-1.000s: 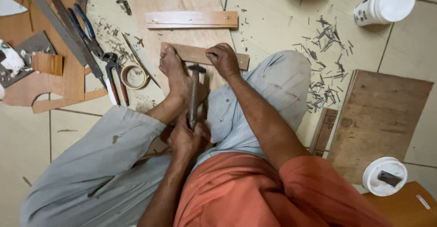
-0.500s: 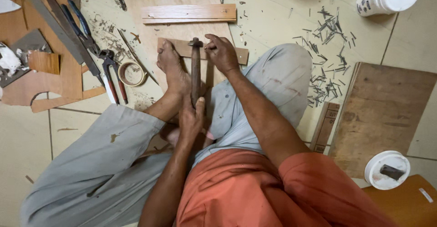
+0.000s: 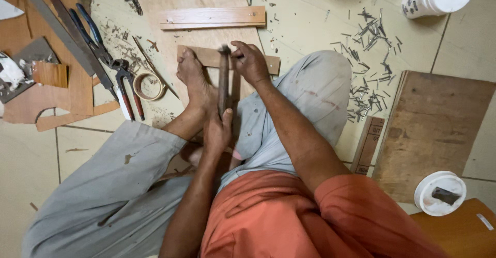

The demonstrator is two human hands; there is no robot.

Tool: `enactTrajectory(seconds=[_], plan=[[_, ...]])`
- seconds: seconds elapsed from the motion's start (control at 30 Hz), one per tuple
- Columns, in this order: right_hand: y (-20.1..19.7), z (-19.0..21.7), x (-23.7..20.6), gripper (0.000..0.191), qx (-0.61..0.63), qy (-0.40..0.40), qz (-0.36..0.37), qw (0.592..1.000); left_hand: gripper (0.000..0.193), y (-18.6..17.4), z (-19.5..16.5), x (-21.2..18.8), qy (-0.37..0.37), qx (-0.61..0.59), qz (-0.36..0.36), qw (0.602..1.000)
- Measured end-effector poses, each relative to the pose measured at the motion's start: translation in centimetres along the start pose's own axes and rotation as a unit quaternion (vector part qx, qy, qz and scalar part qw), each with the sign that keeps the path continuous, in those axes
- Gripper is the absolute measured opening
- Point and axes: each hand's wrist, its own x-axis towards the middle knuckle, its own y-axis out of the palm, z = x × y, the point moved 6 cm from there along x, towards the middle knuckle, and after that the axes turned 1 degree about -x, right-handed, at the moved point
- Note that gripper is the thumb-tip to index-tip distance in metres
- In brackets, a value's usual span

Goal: The person sits on the floor and repeatedly hammers nails into small wooden planks. They pick up nails from a pile on the floor, position them on the wood, and strike them with a hammer. The person uses their foot to stabilize the wood during the process.

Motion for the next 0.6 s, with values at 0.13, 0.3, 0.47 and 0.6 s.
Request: enactTrajectory(seconds=[0.13, 0.3, 0.47, 0.6], plan=[[-0.5, 0.7, 0.1, 0.053, 0.01, -0.018, 0.005, 1.0, 0.056, -0.1, 0.0, 0.5, -0.016, -0.019, -0.003, 1.0], [-3.5, 4.0, -0.9, 0.07, -0.111, -0.129, -0.084, 0.982, 0.056, -1.4, 0.1, -0.5, -0.018, -0.028, -0.043, 0.999], [-4.3, 2.5, -2.2, 0.065, -0.258, -0.022, 0.025, 0.966, 0.054, -1.0, -0.3, -0.7, 0.028, -0.085, -0.02, 0.996], [-4.0, 1.0, -2.5, 0.06, -0.24, -0.017, 0.019, 0.97, 0.054, 0.5, 0.8, 0.0, -0.111, -0.084, 0.035, 0.99]])
